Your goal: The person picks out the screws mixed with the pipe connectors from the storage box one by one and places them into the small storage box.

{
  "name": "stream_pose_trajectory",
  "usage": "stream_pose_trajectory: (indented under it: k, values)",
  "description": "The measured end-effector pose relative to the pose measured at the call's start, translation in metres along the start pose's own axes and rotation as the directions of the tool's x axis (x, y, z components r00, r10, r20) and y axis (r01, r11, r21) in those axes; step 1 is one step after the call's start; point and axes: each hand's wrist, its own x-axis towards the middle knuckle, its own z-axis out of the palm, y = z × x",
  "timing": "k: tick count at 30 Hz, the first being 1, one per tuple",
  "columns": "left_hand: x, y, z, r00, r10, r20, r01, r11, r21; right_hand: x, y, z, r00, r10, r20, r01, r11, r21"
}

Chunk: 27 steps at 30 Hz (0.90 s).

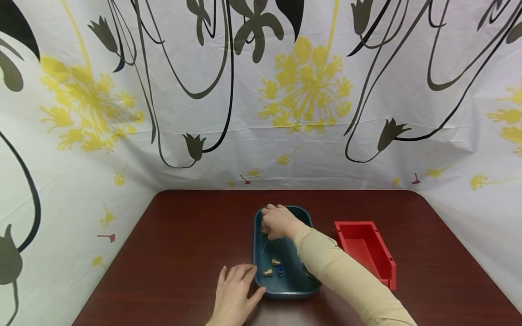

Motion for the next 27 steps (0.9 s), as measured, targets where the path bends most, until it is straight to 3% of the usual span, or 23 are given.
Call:
stream_pose_trajectory:
  k: [11,20,27]
  values:
    - [0.001,0.001,0.0,1.0,-0.005,0.009,0.005,1.0,0.009,0.002,0.006,0.017,0.999,0.041,0.026,-0.041,0.999,0.013]
    - [0.002,0.001,-0.002,0.999,-0.017,0.037,0.018,1.0,-0.006,0.006,0.004,0.029,0.994,0.083,0.075,-0.076,0.993,-0.091]
    - [0.001,0.001,-0.001,1.0,-0.005,0.015,0.005,1.0,-0.008,0.01,0.002,0.039,0.988,0.111,0.107,-0.093,0.983,-0.158]
